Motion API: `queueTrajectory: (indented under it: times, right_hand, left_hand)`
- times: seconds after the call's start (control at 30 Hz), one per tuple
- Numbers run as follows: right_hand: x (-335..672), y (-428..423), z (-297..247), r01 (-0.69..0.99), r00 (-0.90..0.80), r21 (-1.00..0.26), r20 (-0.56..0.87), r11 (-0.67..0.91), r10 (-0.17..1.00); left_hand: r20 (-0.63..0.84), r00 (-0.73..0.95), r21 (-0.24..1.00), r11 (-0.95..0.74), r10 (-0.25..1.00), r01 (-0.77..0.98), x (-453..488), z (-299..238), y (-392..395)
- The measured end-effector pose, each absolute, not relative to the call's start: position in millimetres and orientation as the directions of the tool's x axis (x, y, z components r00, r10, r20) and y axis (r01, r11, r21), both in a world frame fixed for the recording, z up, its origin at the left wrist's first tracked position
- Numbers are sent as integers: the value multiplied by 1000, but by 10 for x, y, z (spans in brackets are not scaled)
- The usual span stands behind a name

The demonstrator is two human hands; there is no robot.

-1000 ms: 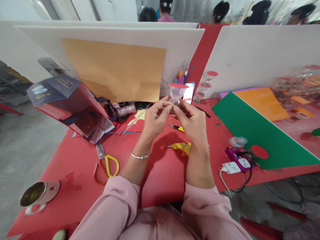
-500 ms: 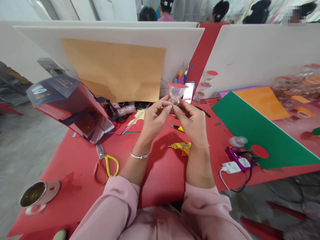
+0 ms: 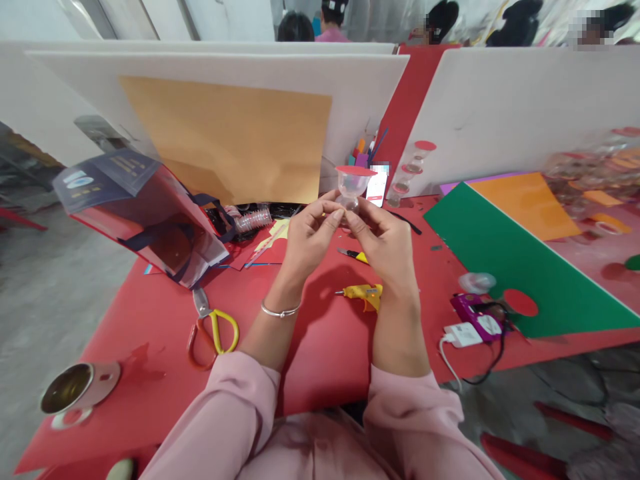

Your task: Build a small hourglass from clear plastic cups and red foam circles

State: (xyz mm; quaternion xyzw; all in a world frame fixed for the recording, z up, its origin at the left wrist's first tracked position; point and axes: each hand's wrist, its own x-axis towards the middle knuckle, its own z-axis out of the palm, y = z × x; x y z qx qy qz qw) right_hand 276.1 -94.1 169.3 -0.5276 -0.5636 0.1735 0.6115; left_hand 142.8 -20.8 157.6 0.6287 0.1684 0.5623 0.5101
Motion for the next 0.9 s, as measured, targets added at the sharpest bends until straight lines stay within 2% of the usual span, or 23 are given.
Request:
queueTrajectory:
  times: [0.3, 0.9]
  right_hand:
    - [2744, -930, 1705, 363, 313, -846, 505, 391, 804]
    - [2707, -937, 1709, 406, 320, -841, 498, 358, 806]
  left_hand:
    - [530, 333, 830, -395, 780, -394, 1419, 1595, -216]
    - [567, 299, 816, -472, 768, -334, 1411, 1588, -223]
